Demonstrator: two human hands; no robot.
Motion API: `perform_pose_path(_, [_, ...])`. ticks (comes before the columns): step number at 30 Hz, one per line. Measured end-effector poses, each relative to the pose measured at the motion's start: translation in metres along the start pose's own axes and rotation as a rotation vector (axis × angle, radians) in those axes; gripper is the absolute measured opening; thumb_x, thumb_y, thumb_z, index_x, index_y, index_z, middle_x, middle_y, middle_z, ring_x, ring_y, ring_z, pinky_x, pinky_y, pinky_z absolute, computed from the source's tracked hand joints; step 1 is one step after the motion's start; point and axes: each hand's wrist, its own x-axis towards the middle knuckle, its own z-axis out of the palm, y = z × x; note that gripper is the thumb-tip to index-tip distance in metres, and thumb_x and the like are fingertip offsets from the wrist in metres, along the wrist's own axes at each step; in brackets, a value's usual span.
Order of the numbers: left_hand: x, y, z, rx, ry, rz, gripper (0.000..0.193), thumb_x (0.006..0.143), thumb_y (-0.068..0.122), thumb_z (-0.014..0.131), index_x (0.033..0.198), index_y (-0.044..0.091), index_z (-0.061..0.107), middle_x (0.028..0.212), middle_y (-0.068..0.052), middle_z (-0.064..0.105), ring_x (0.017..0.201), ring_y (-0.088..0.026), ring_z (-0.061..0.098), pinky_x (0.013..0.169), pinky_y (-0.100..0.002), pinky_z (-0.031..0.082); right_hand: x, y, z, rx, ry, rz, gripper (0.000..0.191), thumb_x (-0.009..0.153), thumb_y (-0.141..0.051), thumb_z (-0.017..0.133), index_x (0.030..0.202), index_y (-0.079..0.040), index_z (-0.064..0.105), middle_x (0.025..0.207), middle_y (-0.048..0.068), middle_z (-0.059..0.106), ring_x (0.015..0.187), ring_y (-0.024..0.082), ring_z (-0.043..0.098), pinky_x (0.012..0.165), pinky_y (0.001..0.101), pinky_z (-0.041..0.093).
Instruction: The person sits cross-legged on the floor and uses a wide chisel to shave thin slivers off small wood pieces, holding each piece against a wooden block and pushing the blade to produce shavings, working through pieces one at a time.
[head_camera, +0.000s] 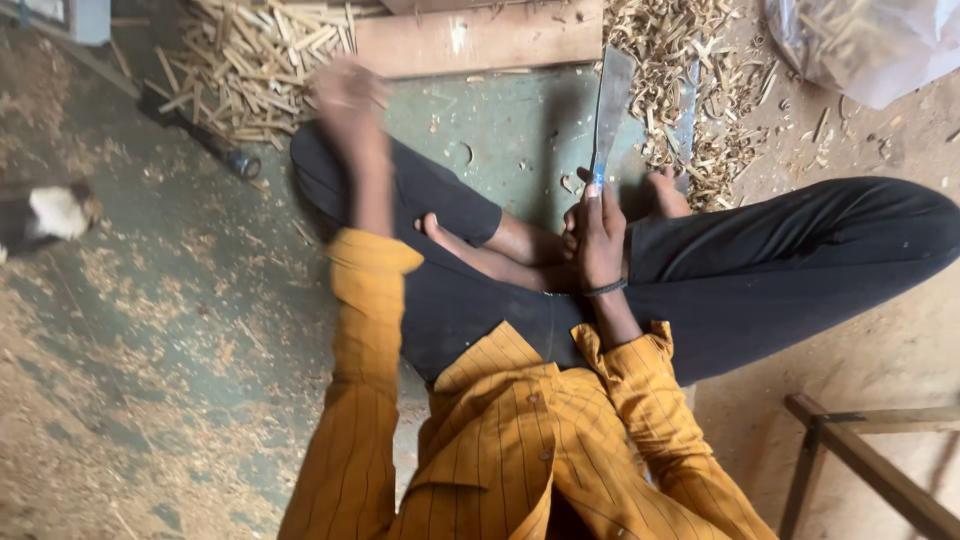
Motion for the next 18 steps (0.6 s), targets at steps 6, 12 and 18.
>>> perform_pose_path(6, [-0.089, -0.051, 0.087, -0.256, -0.298, -0.719, 0.044, 0.096, 0.01, 0.071, 0.129, -0.013, 0.053, 0.122, -0.025, 0.068, 0.113, -0.033, 0.072, 0.104, -0.041, 0.059, 0.0, 0.004, -0.006, 0.025, 0.004, -0.019, 0.045, 0.114, -0.034, 0.043, 0.15, -0.008, 0.05, 0.069, -0.002, 0.046, 0.047, 0.005, 0.037, 0.04, 0.0211, 0.03])
perform_pose_path(12, [-0.072, -0.056, 0.129, -0.339, -0.215, -0.68, 0.044, 0.098, 0.012, 0.067, 0.127, -0.019, 0.056, 0.127, -0.034, 0.066, 0.119, -0.039, 0.069, 0.107, -0.044, 0.057, 0.007, 0.004, -0.009, 0.071, 0.014, -0.024, 0.045, 0.114, -0.034, 0.041, 0.151, -0.01, 0.047, 0.069, -0.001, 0.047, 0.046, 0.005, 0.037, 0.039, 0.0209, 0.03])
perform_pose_path(18, [-0.06, -0.053, 0.13, -0.146, -0.211, -0.692, 0.044, 0.101, 0.02, 0.061, 0.116, -0.021, 0.06, 0.115, -0.035, 0.072, 0.105, -0.039, 0.077, 0.093, -0.043, 0.065, 0.007, 0.003, -0.007, 0.115, -0.008, 0.025, 0.046, 0.112, -0.034, 0.041, 0.152, -0.012, 0.044, 0.068, -0.001, 0.046, 0.044, 0.006, 0.037, 0.038, 0.0213, 0.03])
